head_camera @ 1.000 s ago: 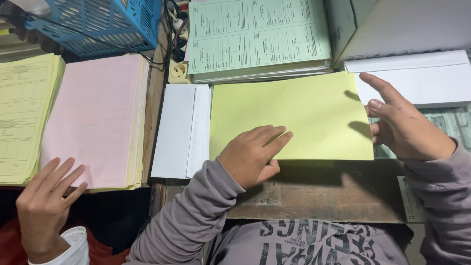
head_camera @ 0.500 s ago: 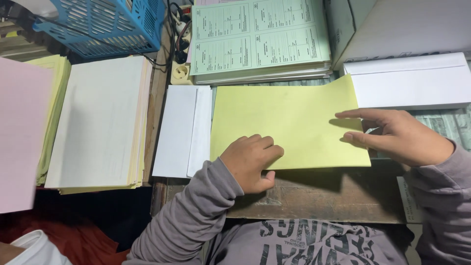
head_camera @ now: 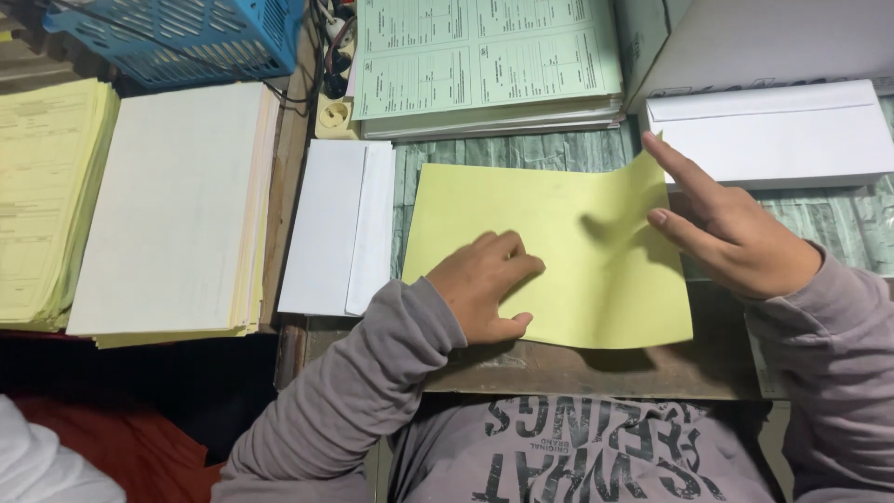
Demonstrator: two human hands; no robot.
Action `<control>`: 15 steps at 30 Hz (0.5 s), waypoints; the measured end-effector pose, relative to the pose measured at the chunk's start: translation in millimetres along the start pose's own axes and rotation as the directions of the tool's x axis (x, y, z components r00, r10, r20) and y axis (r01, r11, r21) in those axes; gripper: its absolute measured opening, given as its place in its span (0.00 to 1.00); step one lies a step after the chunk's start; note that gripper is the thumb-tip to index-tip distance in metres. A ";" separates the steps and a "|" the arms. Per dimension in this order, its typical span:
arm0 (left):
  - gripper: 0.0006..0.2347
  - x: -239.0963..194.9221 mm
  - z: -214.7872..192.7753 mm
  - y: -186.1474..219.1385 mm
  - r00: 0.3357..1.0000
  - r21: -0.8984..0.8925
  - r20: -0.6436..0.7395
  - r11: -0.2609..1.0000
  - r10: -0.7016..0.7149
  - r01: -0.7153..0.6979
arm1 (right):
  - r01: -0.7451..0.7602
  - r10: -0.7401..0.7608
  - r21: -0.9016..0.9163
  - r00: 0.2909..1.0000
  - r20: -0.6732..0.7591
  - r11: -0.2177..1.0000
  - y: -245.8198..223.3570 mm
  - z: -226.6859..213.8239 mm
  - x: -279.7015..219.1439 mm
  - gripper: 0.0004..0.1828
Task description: Folding colored paper sheets and inserting them into white envelopes.
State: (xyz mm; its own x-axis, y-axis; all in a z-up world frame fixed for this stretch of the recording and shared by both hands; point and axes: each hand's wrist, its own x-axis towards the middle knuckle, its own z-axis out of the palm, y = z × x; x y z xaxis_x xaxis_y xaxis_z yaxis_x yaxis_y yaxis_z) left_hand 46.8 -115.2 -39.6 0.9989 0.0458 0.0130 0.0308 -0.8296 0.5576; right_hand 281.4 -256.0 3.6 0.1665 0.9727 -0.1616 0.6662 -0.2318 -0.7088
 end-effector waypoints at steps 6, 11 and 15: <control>0.24 -1.7 12.3 -2.4 0.981 0.256 -0.168 0.957 -0.098 0.139 | 0.301 -0.255 0.324 0.951 -0.177 0.897 0.5 18.3 1.1 0.35; 0.29 2.0 19.7 -0.7 0.982 0.307 -0.119 0.935 -0.144 0.175 | 0.372 -0.291 0.256 0.907 -0.303 0.892 4.3 27.7 -1.6 0.29; 0.28 10.6 1.6 5.9 0.975 0.334 0.051 0.924 -0.216 0.187 | 0.350 -0.267 0.276 0.916 -0.298 0.895 3.7 30.0 -6.4 0.31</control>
State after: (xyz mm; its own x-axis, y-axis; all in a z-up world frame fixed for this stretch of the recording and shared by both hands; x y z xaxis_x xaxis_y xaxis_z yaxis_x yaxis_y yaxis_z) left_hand 57.6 -120.4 -37.5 0.9691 0.1954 -0.1506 0.2276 -0.9437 0.2402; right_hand 261.0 -262.8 -18.6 0.1919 0.9501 0.2458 0.4538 0.1362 -0.8806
